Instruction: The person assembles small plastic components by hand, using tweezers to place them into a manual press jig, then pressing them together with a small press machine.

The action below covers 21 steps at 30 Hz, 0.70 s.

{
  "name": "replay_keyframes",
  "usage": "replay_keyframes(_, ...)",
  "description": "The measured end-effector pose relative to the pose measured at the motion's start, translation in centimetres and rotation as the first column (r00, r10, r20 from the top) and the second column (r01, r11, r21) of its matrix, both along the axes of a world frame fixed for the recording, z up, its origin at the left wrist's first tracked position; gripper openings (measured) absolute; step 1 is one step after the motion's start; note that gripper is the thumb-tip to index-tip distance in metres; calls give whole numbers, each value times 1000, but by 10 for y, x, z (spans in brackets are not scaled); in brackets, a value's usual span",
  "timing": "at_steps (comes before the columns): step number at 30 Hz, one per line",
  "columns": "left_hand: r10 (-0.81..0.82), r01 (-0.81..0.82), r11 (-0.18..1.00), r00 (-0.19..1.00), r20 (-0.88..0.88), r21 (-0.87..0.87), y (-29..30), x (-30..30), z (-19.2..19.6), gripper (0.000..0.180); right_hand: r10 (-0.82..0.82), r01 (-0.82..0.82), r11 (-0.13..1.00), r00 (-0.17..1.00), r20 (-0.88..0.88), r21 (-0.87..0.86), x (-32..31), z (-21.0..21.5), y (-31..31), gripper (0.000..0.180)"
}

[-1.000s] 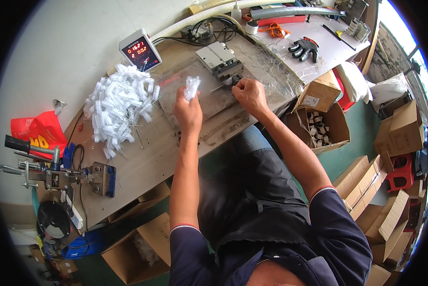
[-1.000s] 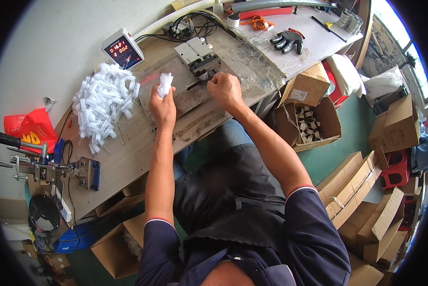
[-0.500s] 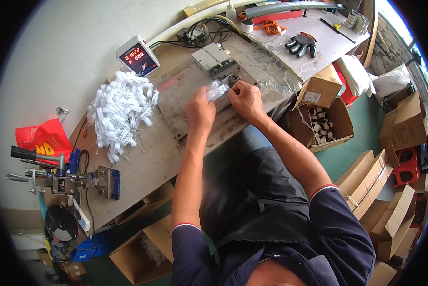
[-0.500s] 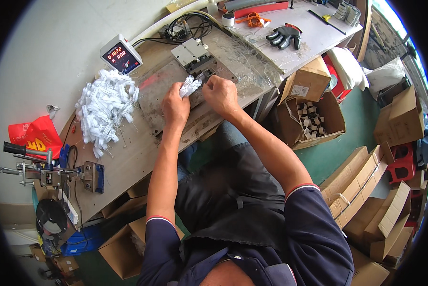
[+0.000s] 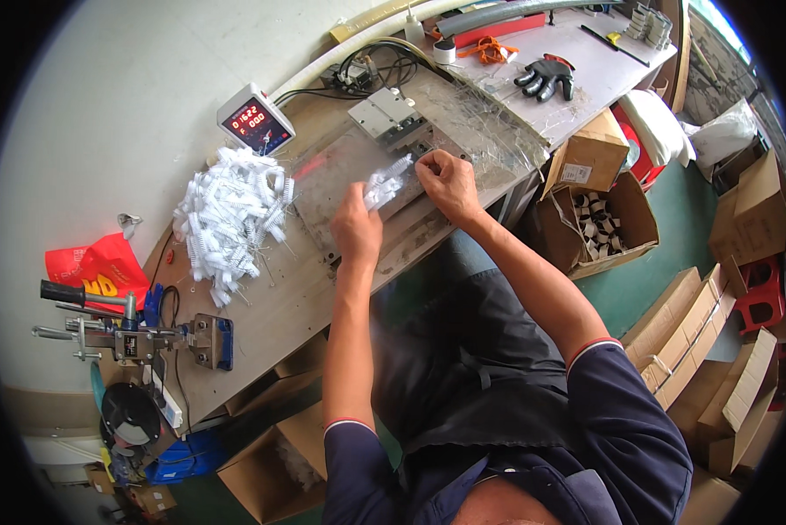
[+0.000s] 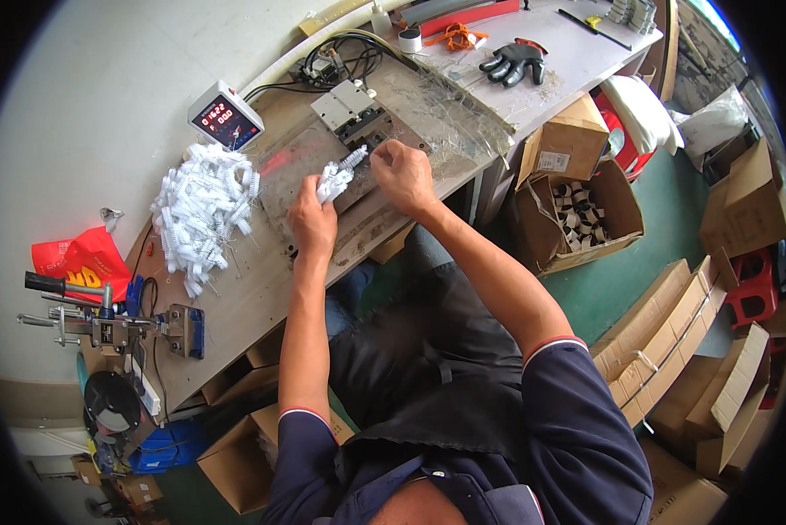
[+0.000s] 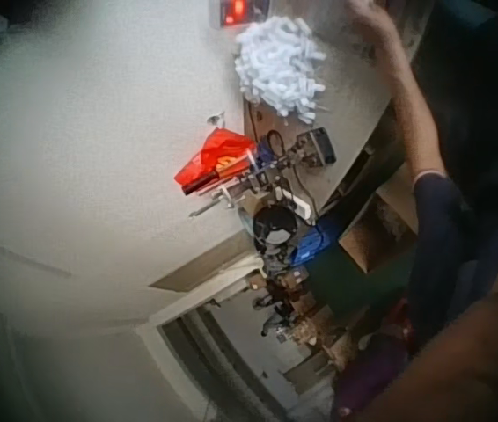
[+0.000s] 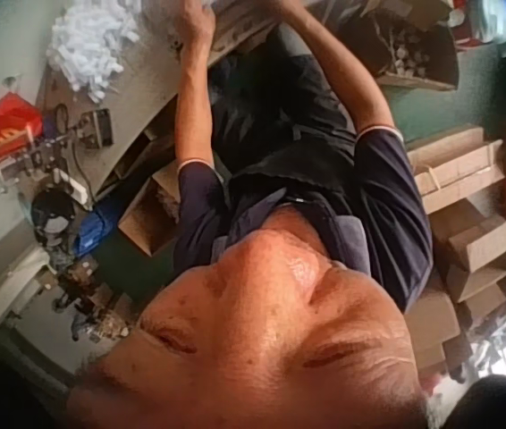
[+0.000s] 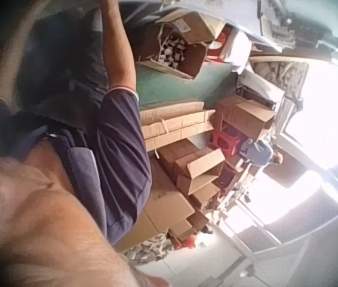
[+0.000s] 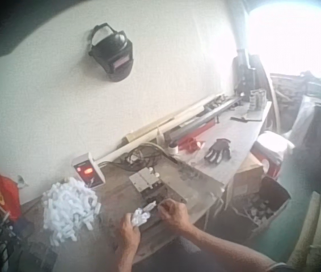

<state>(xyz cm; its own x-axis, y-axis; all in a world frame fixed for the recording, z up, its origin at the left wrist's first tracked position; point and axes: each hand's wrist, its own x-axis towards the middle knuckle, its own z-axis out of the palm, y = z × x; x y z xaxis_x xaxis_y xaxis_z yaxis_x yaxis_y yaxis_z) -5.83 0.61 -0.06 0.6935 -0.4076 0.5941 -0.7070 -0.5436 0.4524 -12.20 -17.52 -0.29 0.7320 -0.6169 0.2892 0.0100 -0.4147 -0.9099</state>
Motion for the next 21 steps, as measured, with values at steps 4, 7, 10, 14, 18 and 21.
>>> replay_keyframes(4, -34, 36, 999, 996, 83, -15, 6, -4, -3, 32, 111, -116, 989, 992, 53, 91, -1, -1, -4, 26)
replay_keyframes(7, -67, 72, 997, 985, 159, -26, 3, -3, -2, 30, 206, -226, 959, 970, 126, 169, -3, -4, -6, 30)
replay_keyframes(10, -64, 69, 997, 982, 178, -20, 0, -4, 0, 29, 240, -268, 951, 954, 178, 153, -2, -4, -7, 27)
replay_keyframes(14, -92, 88, 996, 967, 236, 29, 0, -8, 6, 35, 346, -355, 896, 935, 82, 265, -8, 7, -7, 26)
replay_keyframes(18, -115, 89, 990, 958, 262, 107, -3, -9, 8, 41, 336, -332, 908, 941, 29, 255, -5, -2, -10, 25)
replay_keyframes(21, -168, 135, 982, 943, 288, 130, -7, -12, 9, 37, 342, -358, 886, 934, 107, 293, -9, 0, -10, 31)
